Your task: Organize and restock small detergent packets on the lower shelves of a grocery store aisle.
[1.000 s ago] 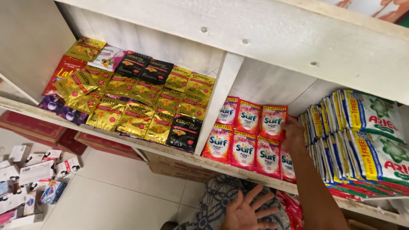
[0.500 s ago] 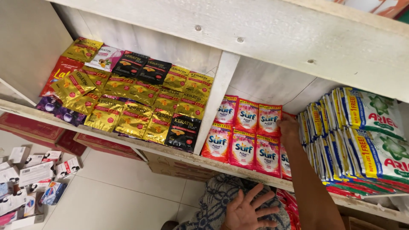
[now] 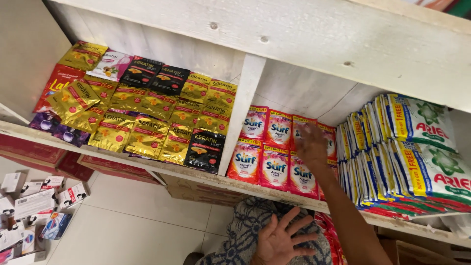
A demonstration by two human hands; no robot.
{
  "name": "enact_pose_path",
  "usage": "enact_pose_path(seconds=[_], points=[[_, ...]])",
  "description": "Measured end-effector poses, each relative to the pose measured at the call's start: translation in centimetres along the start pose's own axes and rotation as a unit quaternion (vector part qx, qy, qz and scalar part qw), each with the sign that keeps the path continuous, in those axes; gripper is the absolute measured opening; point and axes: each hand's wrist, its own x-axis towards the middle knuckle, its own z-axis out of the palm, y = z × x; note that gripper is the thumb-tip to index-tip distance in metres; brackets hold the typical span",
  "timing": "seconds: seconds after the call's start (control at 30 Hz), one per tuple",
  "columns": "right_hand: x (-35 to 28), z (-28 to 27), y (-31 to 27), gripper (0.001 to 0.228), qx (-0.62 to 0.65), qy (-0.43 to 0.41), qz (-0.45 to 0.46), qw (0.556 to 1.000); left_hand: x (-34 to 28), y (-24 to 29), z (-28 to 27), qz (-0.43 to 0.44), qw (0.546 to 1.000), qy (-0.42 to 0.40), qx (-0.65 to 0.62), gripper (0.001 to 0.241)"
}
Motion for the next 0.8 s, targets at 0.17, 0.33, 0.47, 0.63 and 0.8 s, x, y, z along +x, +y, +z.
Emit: enact_pose_path(seconds=[0.17,0.33,0.47,0.63,0.8], points=[[-0.6,-0.1,-2.9,0.064,-0.061,-0.153,0.036,0.986,-0.1,-0.1,0.3,0.008,1.000,-0.007,0.020,0.077],[-0.6,-1.0,-3.5,0.082,-0.057,-0.288,0.138,0.946,-0.1,0.3,-0.3,0.006,0.997,-0.019,0.077,0.077],[-2.2,-2.3,-3.3,0.082,-0.066,-0.248,0.121,0.959,0.0,0.2,-0.3,0.009,0.989,-0.007,0.147,0.077],[-5.5,-9.0,-5.5,0.058,0.067,-0.051,0.025,0.996,-0.1,0.2,0.5,0.017,0.988,0.011,0.156,0.081],[-13.0,-17.2,-7.9,0.035,0.184,-0.005,0.069,0.981,-0.5,-0.3,1.7,0.017,0.982,0.010,0.188,0.081]])
